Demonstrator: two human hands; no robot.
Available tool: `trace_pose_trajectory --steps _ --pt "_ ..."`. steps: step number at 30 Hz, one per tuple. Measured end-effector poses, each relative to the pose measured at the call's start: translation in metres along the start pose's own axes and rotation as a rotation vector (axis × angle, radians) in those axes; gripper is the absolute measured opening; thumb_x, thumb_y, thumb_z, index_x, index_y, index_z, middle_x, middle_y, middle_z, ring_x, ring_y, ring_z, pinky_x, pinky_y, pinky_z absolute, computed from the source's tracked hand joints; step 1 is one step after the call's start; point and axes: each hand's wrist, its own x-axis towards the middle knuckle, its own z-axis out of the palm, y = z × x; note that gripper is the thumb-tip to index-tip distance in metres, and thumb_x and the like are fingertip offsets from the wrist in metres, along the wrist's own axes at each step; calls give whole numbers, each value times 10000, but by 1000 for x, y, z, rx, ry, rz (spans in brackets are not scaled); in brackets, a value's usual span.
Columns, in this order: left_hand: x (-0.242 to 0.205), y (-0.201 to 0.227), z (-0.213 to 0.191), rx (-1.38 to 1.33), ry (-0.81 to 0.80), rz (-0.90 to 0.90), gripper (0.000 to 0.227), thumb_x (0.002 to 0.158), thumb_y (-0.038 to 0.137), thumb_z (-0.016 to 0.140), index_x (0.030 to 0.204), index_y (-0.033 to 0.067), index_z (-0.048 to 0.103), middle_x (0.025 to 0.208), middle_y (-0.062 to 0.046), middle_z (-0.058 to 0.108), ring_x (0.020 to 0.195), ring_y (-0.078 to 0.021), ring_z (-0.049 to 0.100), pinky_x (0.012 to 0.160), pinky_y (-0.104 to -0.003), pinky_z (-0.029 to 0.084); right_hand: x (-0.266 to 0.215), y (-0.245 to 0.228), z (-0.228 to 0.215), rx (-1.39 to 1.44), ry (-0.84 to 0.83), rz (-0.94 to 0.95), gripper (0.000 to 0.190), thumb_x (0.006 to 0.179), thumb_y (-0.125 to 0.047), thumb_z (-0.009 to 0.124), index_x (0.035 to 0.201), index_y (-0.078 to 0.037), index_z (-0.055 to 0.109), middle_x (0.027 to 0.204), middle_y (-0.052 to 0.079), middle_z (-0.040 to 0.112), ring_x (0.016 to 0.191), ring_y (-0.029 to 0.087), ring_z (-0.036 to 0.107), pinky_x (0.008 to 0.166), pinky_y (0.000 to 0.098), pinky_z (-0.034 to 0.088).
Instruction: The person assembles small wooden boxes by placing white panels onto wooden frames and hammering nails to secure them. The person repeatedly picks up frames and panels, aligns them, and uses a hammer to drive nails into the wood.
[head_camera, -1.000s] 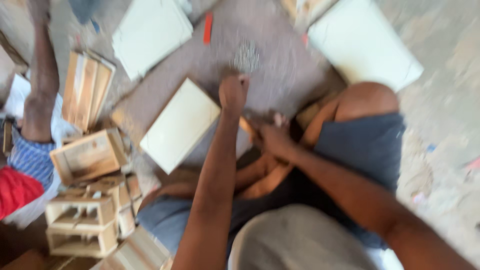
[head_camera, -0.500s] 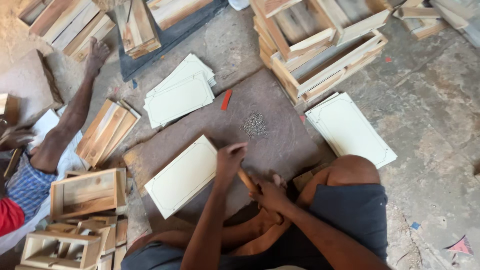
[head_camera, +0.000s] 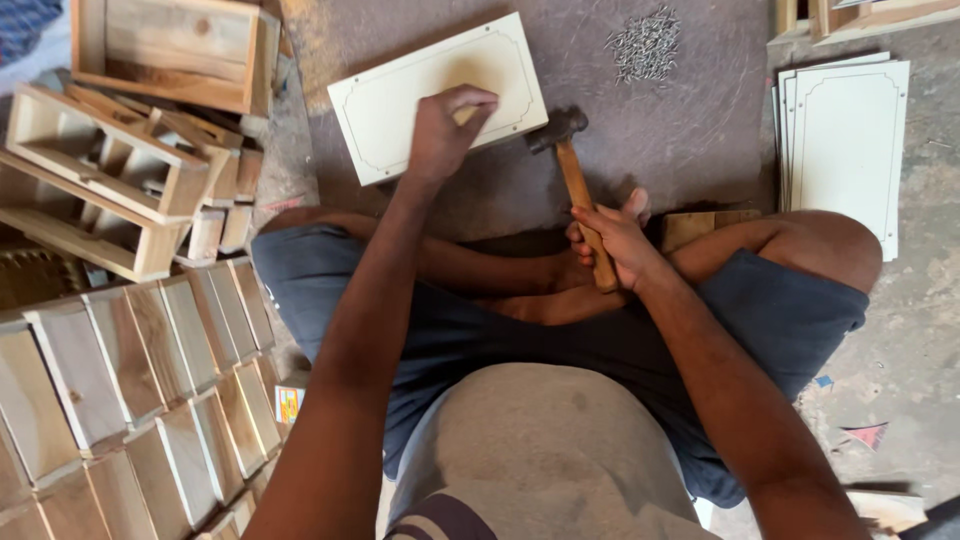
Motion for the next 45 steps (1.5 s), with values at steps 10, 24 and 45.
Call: trace_pose_trajectory --steps 10,24,45 --pt "3 -18 13 263 -45 220 244 926 119 817 1152 173 741 1389 -25 648 1442 -246 463 1246 -462 285 -12 -1 9 -137 65 66 256 1020 -349 580 1157 -135 552 722 -24 497 521 68 457 442 234 385" --pt "-14 11 44 587 -37 43 213 1009 238 728 1168 96 725 1253 -107 701 1113 -322 674 942 -426 577 -13 -11 6 -233 125 60 284 991 -396 637 1034 -137 528 741 -23 529 522 79 476 453 258 429" --pt "-40 0 77 181 81 -148 115 911 104 713 1002 45 751 917 -126 767 786 -245 737 719 -366 582 -28 -22 -3 -304 167 44 293 1021 -387 611 1060 -107 538 742 -18 545 552 73 512 486 258 478"
